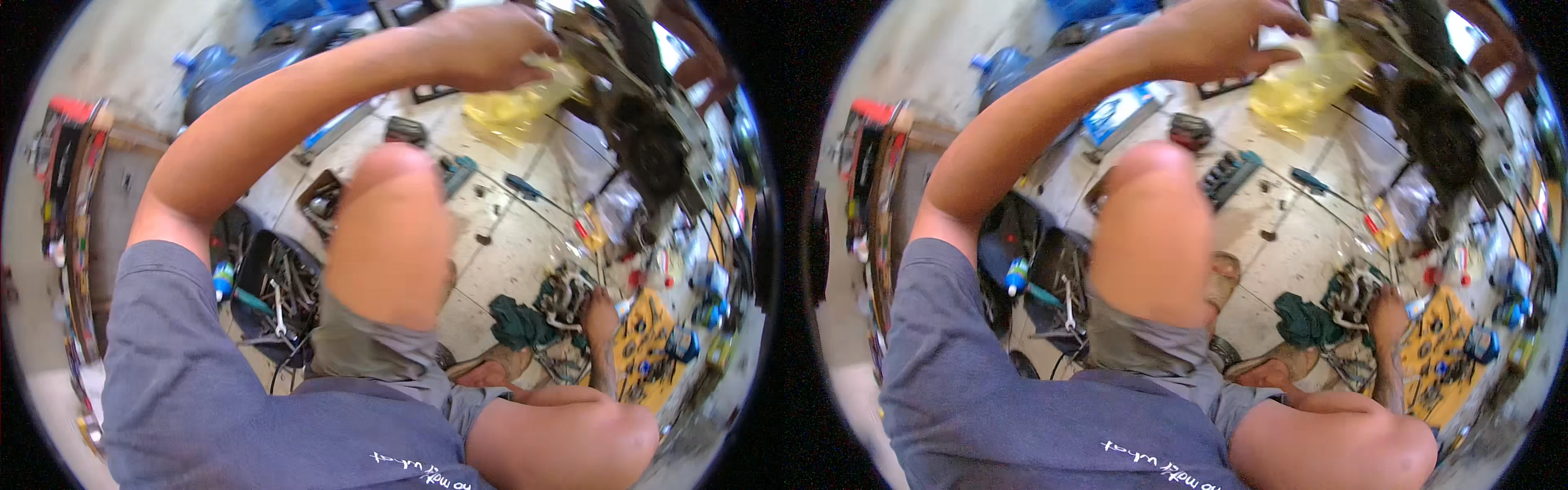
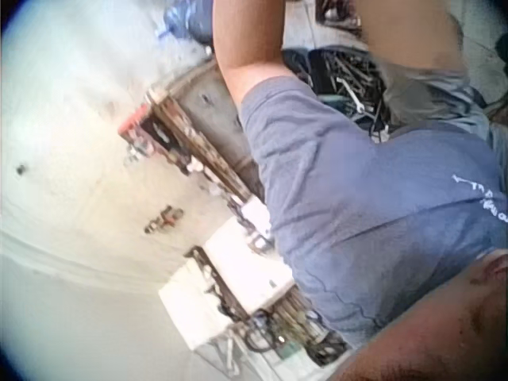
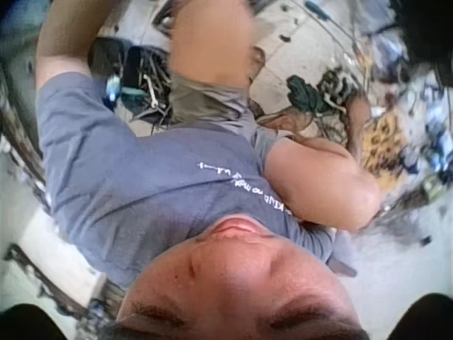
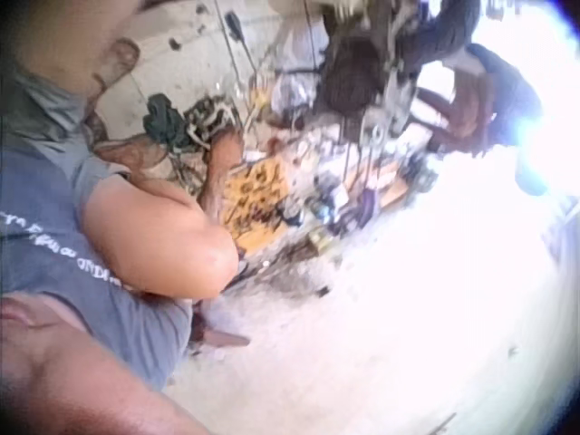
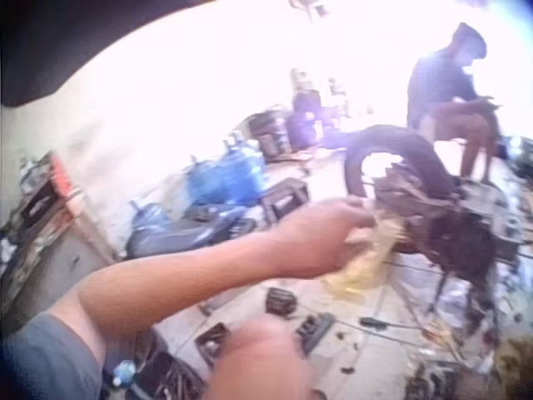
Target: Inspecting and assembling motorcycle engine components, specifically focusing on the cylinder head and camshaft.
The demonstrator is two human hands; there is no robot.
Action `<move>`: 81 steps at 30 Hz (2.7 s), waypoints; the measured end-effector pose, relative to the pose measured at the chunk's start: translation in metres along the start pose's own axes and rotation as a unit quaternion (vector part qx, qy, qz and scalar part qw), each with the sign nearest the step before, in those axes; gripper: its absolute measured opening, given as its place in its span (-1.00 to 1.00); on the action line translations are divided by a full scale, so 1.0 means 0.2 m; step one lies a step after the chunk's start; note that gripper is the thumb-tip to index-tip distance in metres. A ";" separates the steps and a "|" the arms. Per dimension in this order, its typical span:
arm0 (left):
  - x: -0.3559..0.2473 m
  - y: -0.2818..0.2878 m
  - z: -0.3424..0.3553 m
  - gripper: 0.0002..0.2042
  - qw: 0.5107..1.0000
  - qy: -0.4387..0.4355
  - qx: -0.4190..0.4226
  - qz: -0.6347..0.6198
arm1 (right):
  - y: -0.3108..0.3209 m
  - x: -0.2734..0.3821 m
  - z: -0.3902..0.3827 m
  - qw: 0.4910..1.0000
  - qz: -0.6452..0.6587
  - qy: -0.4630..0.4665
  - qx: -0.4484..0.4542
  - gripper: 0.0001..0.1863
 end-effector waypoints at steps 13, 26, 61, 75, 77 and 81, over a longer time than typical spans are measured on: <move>-0.40 -0.45 -3.29 -0.81 0.621 0.735 -0.101 -0.255 | 0.02 -0.08 0.05 0.991 -0.050 -0.037 0.120 -0.75; -1.07 -0.58 -3.86 -0.83 0.550 0.804 0.103 -0.202 | -0.17 -0.25 0.11 0.997 -0.040 -0.065 0.029 -0.61; -1.50 -0.78 -3.36 -0.69 0.795 0.457 0.365 -0.158 | -0.33 -0.36 0.19 0.994 -0.010 -0.101 0.040 -0.47; -0.82 0.02 -3.30 -0.77 0.564 0.634 -0.463 -0.257 | -0.22 -0.11 -0.01 0.992 -0.056 -0.042 0.109 -0.58; -0.73 0.12 -3.19 -0.80 0.553 0.627 -0.482 -0.263 | -0.26 -0.07 0.02 0.990 -0.090 -0.063 0.090 -0.55; -0.45 0.25 -2.85 -0.79 0.607 0.496 -0.516 -0.345 | -0.57 -0.01 0.22 0.989 0.108 -0.060 0.081 -0.49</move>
Point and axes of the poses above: each hand's wrist, its own z-axis towards the middle knuckle, its own y-axis out of the back of the hand, x = y × z, the point moved 1 cm from there along z, towards the middle knuckle, and after that the axes turned 12 degrees about x, right-handed, at the moved point
